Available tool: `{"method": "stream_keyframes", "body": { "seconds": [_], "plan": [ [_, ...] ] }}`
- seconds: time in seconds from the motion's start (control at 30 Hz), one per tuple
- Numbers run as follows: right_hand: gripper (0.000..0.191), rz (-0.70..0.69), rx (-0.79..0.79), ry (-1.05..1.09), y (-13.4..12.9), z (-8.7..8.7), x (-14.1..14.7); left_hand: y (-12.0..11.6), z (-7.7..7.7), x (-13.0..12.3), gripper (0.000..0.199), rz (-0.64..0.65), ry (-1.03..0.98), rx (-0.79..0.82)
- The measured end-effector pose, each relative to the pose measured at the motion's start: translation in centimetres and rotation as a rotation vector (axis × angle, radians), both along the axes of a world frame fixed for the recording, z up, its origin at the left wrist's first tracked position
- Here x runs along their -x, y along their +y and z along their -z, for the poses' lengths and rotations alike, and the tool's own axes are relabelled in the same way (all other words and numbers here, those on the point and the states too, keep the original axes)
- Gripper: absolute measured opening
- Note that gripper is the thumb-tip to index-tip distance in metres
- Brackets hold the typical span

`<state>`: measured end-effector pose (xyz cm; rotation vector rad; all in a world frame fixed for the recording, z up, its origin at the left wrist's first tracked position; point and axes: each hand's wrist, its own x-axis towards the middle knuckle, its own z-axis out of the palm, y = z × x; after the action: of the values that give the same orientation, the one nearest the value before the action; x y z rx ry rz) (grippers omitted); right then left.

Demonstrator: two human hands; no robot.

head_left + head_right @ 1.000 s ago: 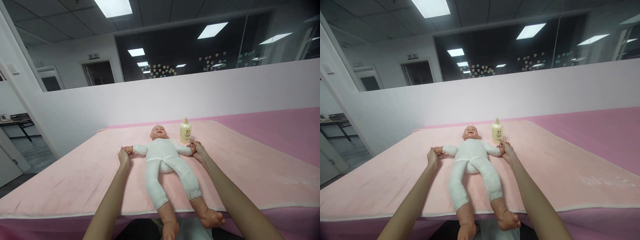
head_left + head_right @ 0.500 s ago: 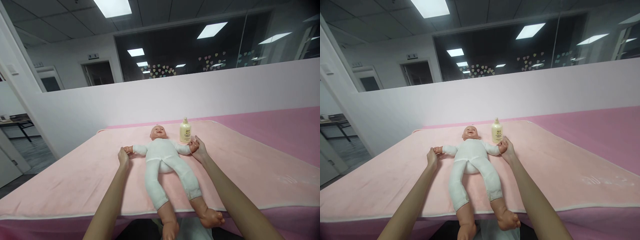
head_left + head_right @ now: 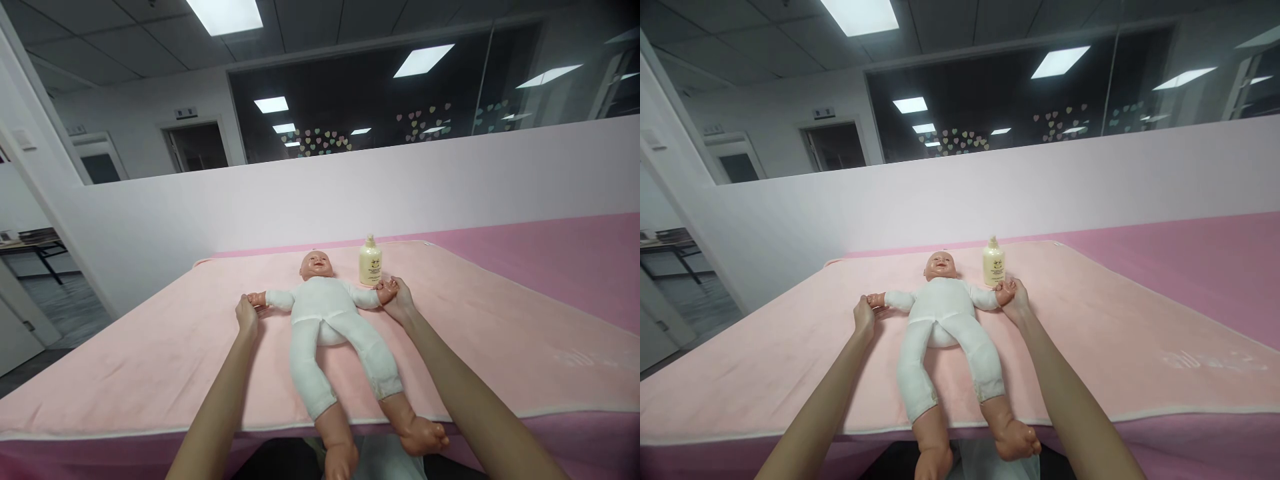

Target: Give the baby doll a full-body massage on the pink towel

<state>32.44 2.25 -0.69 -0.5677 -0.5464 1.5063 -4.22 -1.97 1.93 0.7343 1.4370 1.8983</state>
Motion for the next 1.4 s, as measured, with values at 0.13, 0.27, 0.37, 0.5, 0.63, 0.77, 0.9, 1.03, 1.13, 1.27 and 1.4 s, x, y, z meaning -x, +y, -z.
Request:
{"method": "stream_keyframes", "body": {
  "seconds": [0.13,0.27,0.37,0.5,0.63,0.77,0.9,1.03,1.13,1.27,1.4],
  "plan": [
    [0.022,-0.003,0.020,0.021,0.0,-0.1,0.0,0.0,-0.1,-0.1,0.028,-0.003,-0.001,-0.003],
    [0.025,-0.016,-0.040,-0.003,0.3,0.1,0.0,-0.2,-0.1,-0.2,0.028,0.001,-0.002,-0.004],
    [0.024,-0.013,-0.073,-0.004,0.4,0.4,-0.1,-0.3,-0.3,-0.3,0.029,-0.004,-0.001,0.004],
    [0.025,0.022,-0.083,-0.028,0.6,0.6,0.0,-0.4,-0.4,-0.4,0.029,-0.014,-0.004,0.015],
    [0.024,0.017,-0.068,0.005,0.8,0.8,-0.1,-0.2,-0.2,-0.3,0.029,-0.014,0.004,0.011],
    [0.024,0.013,-0.063,0.016,1.1,1.3,-0.1,0.0,-0.1,-0.2,0.029,-0.010,0.005,0.004],
    [0.022,0.016,-0.036,-0.003,1.4,1.5,-0.1,0.0,-0.1,-0.2,0.029,-0.007,0.003,0.011],
    [0.023,0.041,-0.032,-0.031,1.6,1.5,-0.1,-0.1,-0.1,-0.2,0.030,-0.013,0.007,0.015],
    [0.025,0.045,-0.035,-0.043,1.6,1.6,-0.1,-0.1,-0.2,-0.2,0.029,-0.015,0.007,0.016],
    [0.024,0.042,-0.024,-0.040,1.7,1.8,-0.1,-0.2,-0.2,-0.2,0.029,-0.011,0.009,0.011],
    [0.024,0.060,-0.007,-0.052,2.0,2.1,-0.1,-0.1,-0.2,-0.2,0.029,-0.012,0.008,0.007]
  ]
}}
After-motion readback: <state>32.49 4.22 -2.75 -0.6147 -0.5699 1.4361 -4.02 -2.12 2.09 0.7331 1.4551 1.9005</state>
